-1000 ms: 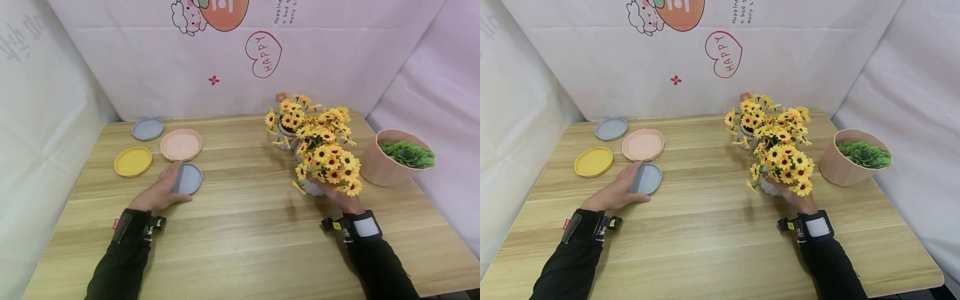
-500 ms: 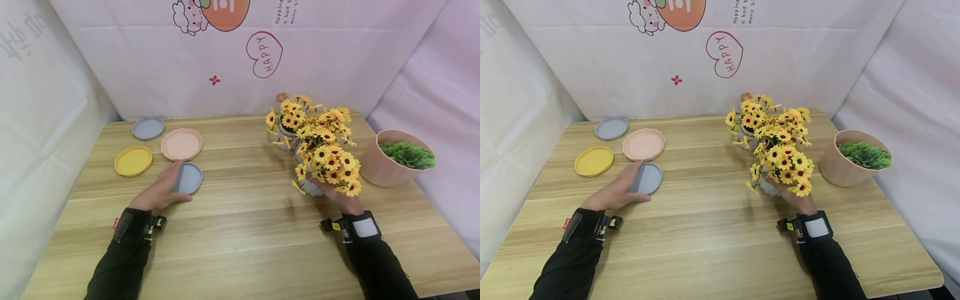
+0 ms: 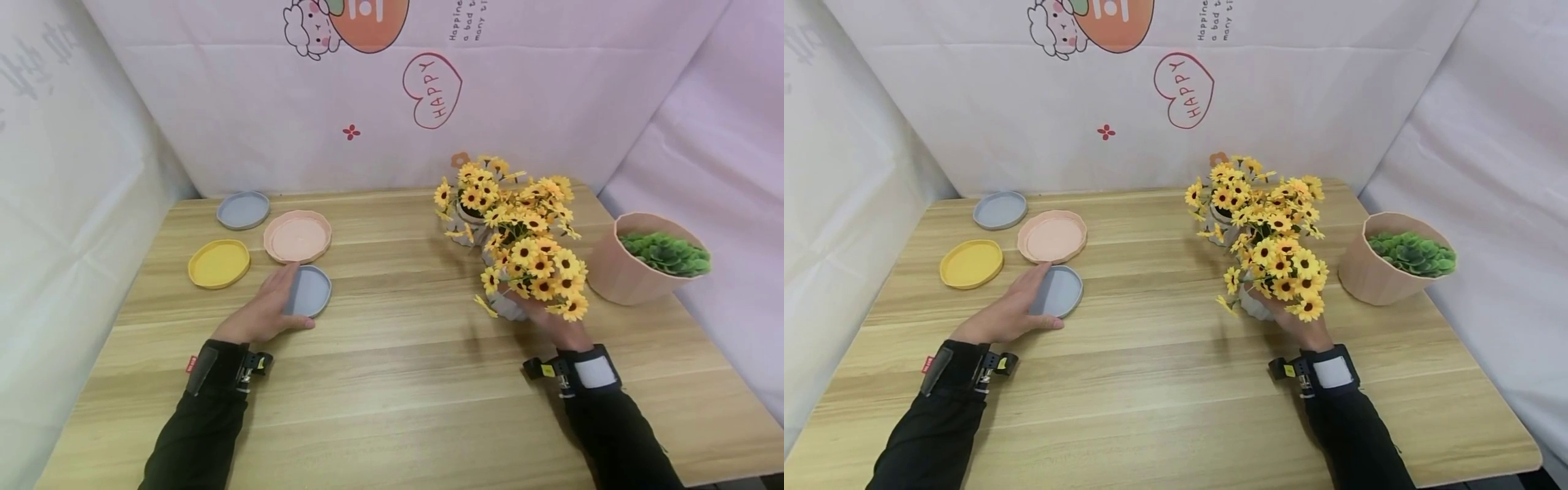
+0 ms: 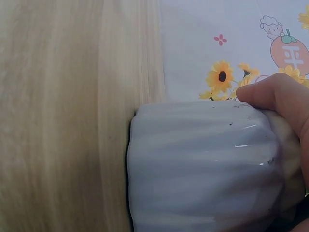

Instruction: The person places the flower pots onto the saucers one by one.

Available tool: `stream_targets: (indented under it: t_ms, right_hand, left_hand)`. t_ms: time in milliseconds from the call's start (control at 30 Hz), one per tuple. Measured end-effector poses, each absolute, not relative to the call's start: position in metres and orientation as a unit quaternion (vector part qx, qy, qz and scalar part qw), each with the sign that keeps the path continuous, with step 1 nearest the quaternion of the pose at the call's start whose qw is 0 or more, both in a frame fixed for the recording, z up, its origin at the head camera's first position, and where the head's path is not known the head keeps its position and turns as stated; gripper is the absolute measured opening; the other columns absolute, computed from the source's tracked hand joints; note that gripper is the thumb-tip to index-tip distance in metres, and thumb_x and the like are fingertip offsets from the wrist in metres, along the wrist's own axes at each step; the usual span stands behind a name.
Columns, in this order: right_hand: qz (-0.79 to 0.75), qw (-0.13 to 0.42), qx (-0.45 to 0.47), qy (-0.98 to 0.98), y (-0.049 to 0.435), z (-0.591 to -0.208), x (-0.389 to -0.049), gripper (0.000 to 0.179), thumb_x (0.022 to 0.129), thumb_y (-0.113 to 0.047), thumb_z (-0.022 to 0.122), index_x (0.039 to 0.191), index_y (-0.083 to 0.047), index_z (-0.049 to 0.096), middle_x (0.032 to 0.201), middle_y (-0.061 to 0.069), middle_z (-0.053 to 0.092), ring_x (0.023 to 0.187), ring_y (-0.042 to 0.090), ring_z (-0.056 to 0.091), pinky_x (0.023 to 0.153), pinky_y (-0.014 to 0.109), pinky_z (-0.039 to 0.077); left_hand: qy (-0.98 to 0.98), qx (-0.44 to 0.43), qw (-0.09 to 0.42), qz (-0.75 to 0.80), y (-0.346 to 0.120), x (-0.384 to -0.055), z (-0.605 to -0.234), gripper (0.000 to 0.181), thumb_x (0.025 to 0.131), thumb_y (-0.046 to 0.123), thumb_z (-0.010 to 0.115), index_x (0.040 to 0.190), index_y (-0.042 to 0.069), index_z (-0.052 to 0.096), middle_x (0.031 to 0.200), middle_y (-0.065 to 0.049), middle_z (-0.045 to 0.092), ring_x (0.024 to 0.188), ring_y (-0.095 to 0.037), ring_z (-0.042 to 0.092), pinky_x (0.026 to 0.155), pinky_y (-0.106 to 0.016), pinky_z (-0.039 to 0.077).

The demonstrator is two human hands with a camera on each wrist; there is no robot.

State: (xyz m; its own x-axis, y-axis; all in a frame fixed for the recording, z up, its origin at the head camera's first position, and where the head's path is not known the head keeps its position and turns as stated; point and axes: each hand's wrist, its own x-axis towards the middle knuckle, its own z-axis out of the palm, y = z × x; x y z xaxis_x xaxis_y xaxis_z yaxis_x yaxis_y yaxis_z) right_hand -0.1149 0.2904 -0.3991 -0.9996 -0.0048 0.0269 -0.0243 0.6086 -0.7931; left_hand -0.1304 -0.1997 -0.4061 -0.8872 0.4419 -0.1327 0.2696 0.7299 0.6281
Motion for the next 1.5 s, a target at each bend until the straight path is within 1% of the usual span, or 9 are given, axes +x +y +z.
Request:
stream_targets:
  t_ms: [133, 267, 467, 667, 967, 1233, 1333, 1433, 1500]
  right_hand:
    - [0.440, 0.005, 0.015, -0.898, 0.291, -0.401, -0.114, 0.071, 0.102, -0.034, 0.070, 0.159, -0.006, 0.038, 0.155, 0.017, 0.049, 0.145, 0.030, 0.043, 0.121, 0.050, 0.038]
    - [0.447, 0.000, 0.012, -0.894, 0.290, -0.401, -0.115, 0.073, 0.102, -0.031, 0.071, 0.160, -0.005, 0.035, 0.158, 0.019, 0.045, 0.149, 0.036, 0.039, 0.123, 0.062, 0.033]
    - [0.437, -0.003, 0.028, -0.899, 0.287, -0.400, -0.114, 0.066, 0.103, -0.027, 0.070, 0.158, -0.005, 0.040, 0.155, 0.018, 0.050, 0.146, 0.033, 0.043, 0.121, 0.043, 0.037]
    - [0.457, -0.036, 0.046, -0.888, 0.281, -0.400, -0.114, 0.070, 0.105, -0.022, 0.066, 0.163, -0.002, 0.031, 0.163, 0.022, 0.040, 0.155, 0.039, 0.033, 0.127, 0.063, 0.027]
    - [0.463, -0.025, 0.038, -0.885, 0.273, -0.400, -0.116, 0.068, 0.103, -0.019, 0.069, 0.159, 0.000, 0.036, 0.159, 0.022, 0.044, 0.151, 0.038, 0.037, 0.125, 0.062, 0.030]
    - [0.462, 0.004, 0.077, -0.884, 0.268, -0.403, -0.117, 0.049, 0.103, -0.011, 0.066, 0.149, 0.000, 0.051, 0.142, 0.020, 0.060, 0.121, -0.002, 0.053, 0.101, 0.011, 0.043]
    - [0.479, -0.030, 0.069, -0.874, 0.266, -0.402, -0.117, 0.057, 0.105, -0.013, 0.064, 0.156, 0.000, 0.042, 0.152, 0.022, 0.052, 0.138, 0.015, 0.051, 0.120, 0.030, 0.041]
    - [0.515, -0.071, 0.056, -0.852, 0.263, -0.400, -0.117, 0.068, 0.106, -0.014, 0.061, 0.163, 0.001, 0.028, 0.164, 0.025, 0.039, 0.154, 0.038, 0.034, 0.129, 0.058, 0.026]
    - [0.521, -0.072, 0.054, -0.849, 0.261, -0.400, -0.118, 0.071, 0.105, -0.016, 0.063, 0.165, -0.001, 0.026, 0.165, 0.024, 0.037, 0.157, 0.041, 0.031, 0.130, 0.060, 0.023]
  left_hand:
    - [0.920, 0.192, 0.143, 0.310, -0.199, -0.130, -0.408, 0.114, 0.094, 0.030, 0.082, 0.165, -0.010, 0.003, 0.174, -0.034, 0.002, 0.161, -0.054, 0.002, 0.129, -0.069, 0.010]
    - [0.921, 0.191, 0.144, 0.308, -0.199, -0.130, -0.407, 0.113, 0.094, 0.030, 0.081, 0.165, -0.010, 0.003, 0.174, -0.034, 0.002, 0.161, -0.054, 0.002, 0.129, -0.069, 0.010]
    - [0.921, 0.192, 0.141, 0.309, -0.199, -0.130, -0.406, 0.113, 0.094, 0.029, 0.082, 0.165, -0.011, 0.003, 0.173, -0.034, 0.002, 0.161, -0.054, 0.002, 0.129, -0.070, 0.010]
    - [0.921, 0.190, 0.141, 0.308, -0.199, -0.130, -0.407, 0.114, 0.094, 0.030, 0.082, 0.165, -0.010, 0.003, 0.174, -0.034, 0.003, 0.161, -0.054, 0.003, 0.129, -0.069, 0.011]
    - [0.924, 0.182, 0.137, 0.307, -0.200, -0.131, -0.406, 0.115, 0.093, 0.030, 0.083, 0.166, -0.008, 0.004, 0.174, -0.032, 0.005, 0.161, -0.053, 0.005, 0.129, -0.069, 0.013]
    - [0.929, 0.175, 0.134, 0.297, -0.201, -0.132, -0.408, 0.115, 0.092, 0.032, 0.084, 0.167, -0.005, 0.005, 0.175, -0.030, 0.007, 0.161, -0.052, 0.006, 0.129, -0.068, 0.015]
    - [0.932, 0.173, 0.132, 0.291, -0.201, -0.133, -0.407, 0.115, 0.091, 0.032, 0.084, 0.167, -0.005, 0.006, 0.175, -0.030, 0.008, 0.161, -0.052, 0.008, 0.129, -0.068, 0.016]
    - [0.934, 0.169, 0.131, 0.287, -0.201, -0.133, -0.406, 0.115, 0.090, 0.032, 0.085, 0.167, -0.005, 0.008, 0.175, -0.030, 0.010, 0.161, -0.052, 0.010, 0.129, -0.067, 0.018]
    - [0.934, 0.168, 0.132, 0.285, -0.201, -0.133, -0.405, 0.115, 0.090, 0.033, 0.085, 0.167, -0.005, 0.008, 0.175, -0.030, 0.011, 0.161, -0.051, 0.011, 0.129, -0.067, 0.018]
